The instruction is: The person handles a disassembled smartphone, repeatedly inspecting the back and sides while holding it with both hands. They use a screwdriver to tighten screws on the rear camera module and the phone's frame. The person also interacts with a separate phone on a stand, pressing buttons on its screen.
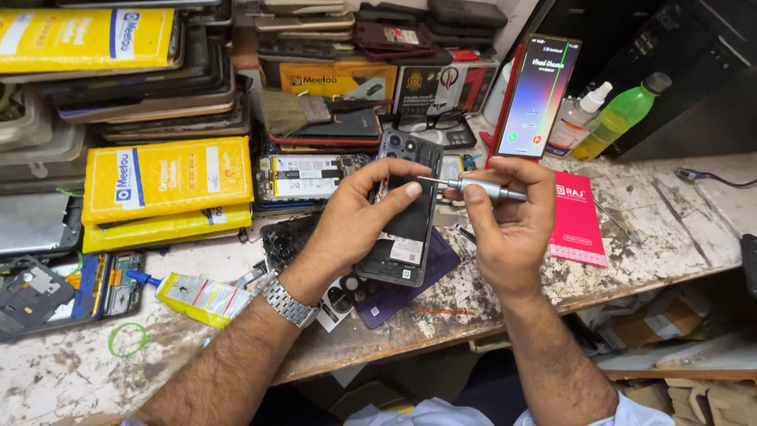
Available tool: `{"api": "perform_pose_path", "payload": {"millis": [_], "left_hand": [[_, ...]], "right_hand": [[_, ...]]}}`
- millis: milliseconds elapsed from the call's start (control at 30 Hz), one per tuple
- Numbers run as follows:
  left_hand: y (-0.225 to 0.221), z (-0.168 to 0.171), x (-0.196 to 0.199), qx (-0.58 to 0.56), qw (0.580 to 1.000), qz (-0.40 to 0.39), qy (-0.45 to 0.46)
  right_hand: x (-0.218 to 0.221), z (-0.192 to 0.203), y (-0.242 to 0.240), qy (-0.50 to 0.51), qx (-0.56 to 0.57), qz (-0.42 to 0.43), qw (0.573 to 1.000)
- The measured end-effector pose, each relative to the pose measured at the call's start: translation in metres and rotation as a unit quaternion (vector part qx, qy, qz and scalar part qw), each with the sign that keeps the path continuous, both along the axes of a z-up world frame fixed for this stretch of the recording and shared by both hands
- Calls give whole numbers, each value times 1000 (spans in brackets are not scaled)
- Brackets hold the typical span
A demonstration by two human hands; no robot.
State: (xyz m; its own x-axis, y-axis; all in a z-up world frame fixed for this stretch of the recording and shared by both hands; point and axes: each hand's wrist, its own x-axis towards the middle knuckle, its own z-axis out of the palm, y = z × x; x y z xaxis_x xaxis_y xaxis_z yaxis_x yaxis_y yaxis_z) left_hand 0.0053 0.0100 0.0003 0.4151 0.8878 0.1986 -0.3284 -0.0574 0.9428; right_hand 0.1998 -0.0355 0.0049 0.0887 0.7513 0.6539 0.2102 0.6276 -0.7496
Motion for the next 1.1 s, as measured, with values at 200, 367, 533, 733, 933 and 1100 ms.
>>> {"api": "perform_pose_path", "payload": {"millis": [200, 367, 533, 733, 933, 1100], "left_hand": [[-1, 0, 0, 13, 1000, 17, 20], [-1, 1, -1, 39, 998, 32, 36], [-1, 3, -1, 41, 996, 49, 65], [-1, 0, -1, 28, 998, 41, 33], [-1, 0, -1, 29, 998, 35, 38], [-2, 1, 0, 22, 998, 26, 46]], "right_hand": [[0, -4, -1, 5, -3, 5, 1000], [1, -7, -2, -19, 9, -3, 1000], [1, -9, -2, -59, 45, -5, 997], [2, -9, -4, -75, 58, -2, 995], [3, -11, -2, -92, 67, -11, 993], [3, -13, -6, -78, 46, -18, 996]]}}
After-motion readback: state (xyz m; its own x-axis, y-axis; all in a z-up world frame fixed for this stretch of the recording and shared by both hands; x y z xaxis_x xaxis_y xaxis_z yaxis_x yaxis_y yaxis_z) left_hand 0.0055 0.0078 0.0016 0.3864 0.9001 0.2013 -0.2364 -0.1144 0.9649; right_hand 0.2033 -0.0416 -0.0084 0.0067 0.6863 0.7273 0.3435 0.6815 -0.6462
